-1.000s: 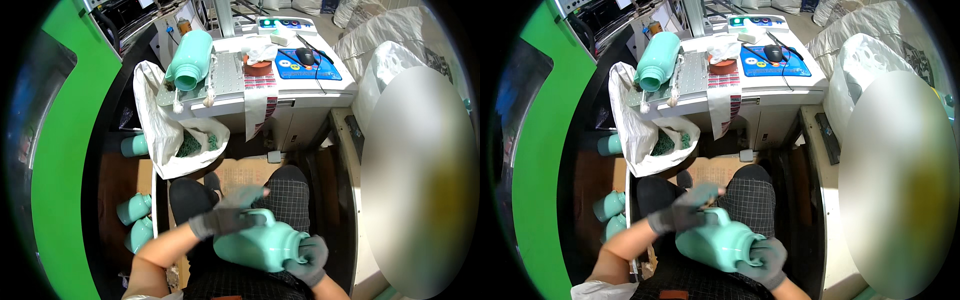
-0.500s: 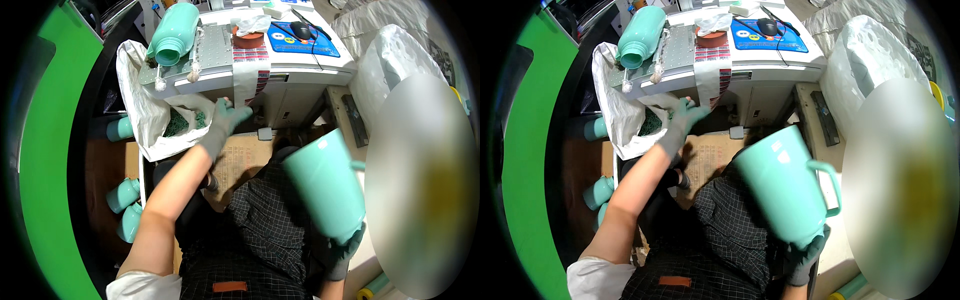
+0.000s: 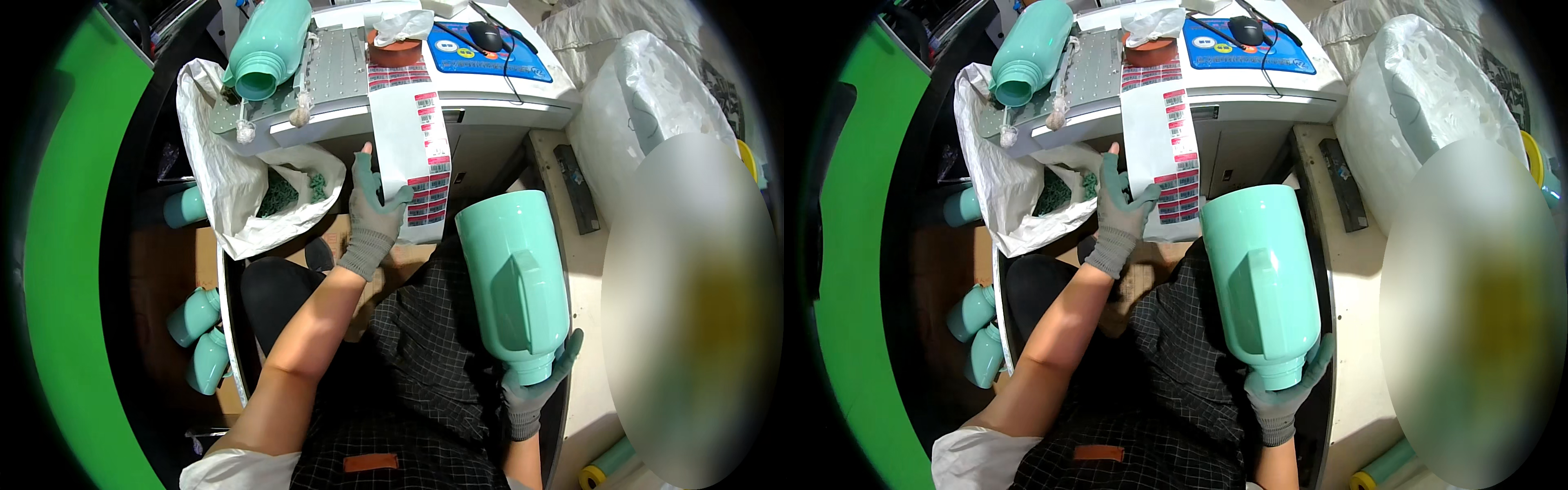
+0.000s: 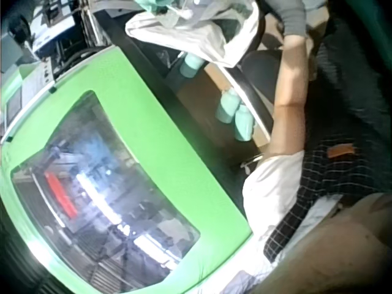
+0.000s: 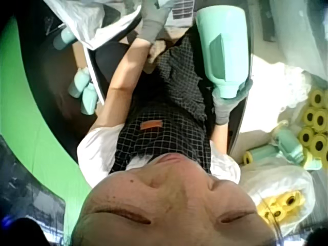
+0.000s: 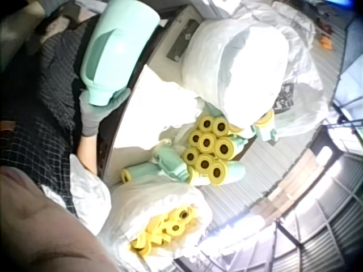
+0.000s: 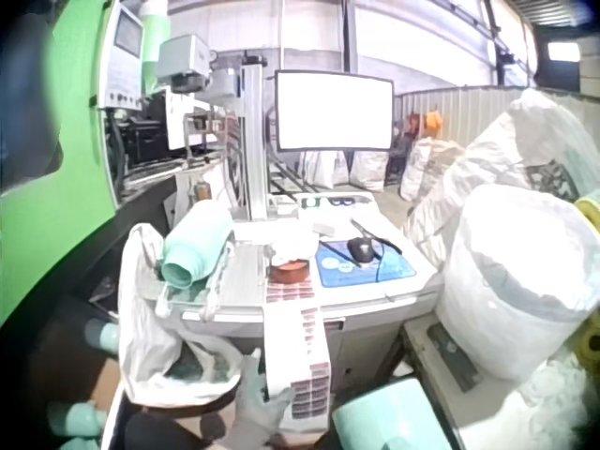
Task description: The person sits on the floor and repeatedly assembles teal plastic containers by inserting a green mesh insert into the body, applying a label, and screwing on a yellow lid. The completed containers are placed in a pile to the right.
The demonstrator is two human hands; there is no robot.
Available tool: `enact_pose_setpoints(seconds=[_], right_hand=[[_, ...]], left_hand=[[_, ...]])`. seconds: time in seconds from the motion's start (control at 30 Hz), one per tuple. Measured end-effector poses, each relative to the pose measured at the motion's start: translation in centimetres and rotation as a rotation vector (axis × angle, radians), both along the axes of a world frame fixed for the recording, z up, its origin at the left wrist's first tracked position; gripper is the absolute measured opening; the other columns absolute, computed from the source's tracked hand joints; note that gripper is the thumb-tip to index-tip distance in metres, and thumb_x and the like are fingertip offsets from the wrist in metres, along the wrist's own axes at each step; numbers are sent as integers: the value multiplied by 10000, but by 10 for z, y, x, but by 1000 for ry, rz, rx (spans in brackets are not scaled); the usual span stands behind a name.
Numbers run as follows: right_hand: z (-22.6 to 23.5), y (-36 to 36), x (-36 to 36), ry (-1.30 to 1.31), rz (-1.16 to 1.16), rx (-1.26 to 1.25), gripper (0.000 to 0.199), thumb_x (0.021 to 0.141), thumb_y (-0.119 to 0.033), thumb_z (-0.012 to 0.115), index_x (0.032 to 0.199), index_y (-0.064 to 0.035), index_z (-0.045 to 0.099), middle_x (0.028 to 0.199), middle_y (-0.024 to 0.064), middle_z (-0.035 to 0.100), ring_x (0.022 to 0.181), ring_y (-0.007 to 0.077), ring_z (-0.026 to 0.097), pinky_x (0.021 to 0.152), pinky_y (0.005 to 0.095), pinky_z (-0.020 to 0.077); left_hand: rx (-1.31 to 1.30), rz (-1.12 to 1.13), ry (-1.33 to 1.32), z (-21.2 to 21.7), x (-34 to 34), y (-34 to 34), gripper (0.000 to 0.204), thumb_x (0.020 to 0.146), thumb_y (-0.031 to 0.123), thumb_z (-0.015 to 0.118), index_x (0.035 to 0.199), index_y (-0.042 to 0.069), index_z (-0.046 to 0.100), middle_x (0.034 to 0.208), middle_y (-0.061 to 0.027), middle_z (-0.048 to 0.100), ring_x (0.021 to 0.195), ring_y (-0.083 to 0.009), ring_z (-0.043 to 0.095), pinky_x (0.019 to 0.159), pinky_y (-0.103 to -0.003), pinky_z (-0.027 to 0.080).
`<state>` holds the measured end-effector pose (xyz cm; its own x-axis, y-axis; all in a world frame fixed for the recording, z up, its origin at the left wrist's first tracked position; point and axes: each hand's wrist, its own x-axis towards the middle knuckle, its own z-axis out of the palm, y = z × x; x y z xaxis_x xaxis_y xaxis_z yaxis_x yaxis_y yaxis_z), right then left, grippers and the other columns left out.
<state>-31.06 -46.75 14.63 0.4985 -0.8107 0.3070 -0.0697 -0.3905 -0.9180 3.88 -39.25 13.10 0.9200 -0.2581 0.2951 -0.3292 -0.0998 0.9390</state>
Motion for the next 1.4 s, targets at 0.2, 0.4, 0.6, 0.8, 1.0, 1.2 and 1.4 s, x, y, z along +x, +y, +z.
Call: enact_pose_setpoints(seconds=[0.2, 0.4, 0.6, 0.8, 1.0, 1.2, 1.4], right_hand=[[-8, 9, -9, 37, 37, -63, 1100, 753, -245, 841, 1635, -9, 227, 1586, 195, 419, 1410, 300, 492, 1150, 441, 433], [-10, 17, -8, 59, 34, -227, 1108, 744, -363, 871, 1634, -56, 287, 1614, 248, 391, 1399, 355, 512, 1098, 471, 489], [-11, 15, -10, 90, 40, -275, 1083, 767, -397, 880, 1641, -131, 299, 1644, 268, 347, 1427, 417, 477, 1095, 504, 486], [-6, 21, -4, 55, 64, -241, 1081, 712, -165, 810, 1619, 31, 256, 1615, 205, 388, 1441, 310, 463, 1176, 445, 404], [-12, 18, -5, 152, -8, -434, 1087, 746, -411, 868, 1634, -156, 295, 1630, 268, 338, 1426, 425, 473, 1095, 496, 488], [-13, 21, -5, 235, -35, -544, 1078, 778, -602, 828, 1637, -228, 294, 1603, 300, 351, 1389, 478, 505, 996, 514, 566], [-15, 23, -7, 247, -41, -616, 1073, 772, -568, 839, 1637, -252, 289, 1603, 301, 345, 1385, 487, 500, 1004, 527, 558]], left_hand=[[219, -140, -83, 12, 10, 8, 294, 881, 80, 709, 1170, 38, 741, 1144, -145, 719, 1006, -265, 741, 852, -353, 595], [119, -100, -94, 12, 8, 8, 304, 857, 53, 751, 1158, 14, 741, 1130, -125, 734, 1020, -206, 724, 892, -320, 573], [140, -98, -87, 13, 13, 8, 281, 846, 36, 782, 1124, 13, 750, 1068, -89, 742, 958, -152, 710, 881, -287, 564], [-56, -152, 45, 0, 17, 15, 224, 821, 4, 816, 1031, 34, 746, 1040, -54, 729, 897, -147, 690, 839, -286, 552], [85, 153, -277, 2, -44, 44, 280, 821, 30, 836, 1075, 28, 717, 1090, -58, 667, 938, -153, 659, 872, -300, 547], [-462, -476, 875, 60, -102, 34, 153, 936, 74, 740, 1065, -4, 712, 946, -77, 729, 804, -121, 690, 669, -248, 564], [-428, -555, 851, 54, -101, 25, 136, 945, 110, 738, 1044, 23, 700, 929, -50, 713, 809, -99, 667, 697, -245, 539]])
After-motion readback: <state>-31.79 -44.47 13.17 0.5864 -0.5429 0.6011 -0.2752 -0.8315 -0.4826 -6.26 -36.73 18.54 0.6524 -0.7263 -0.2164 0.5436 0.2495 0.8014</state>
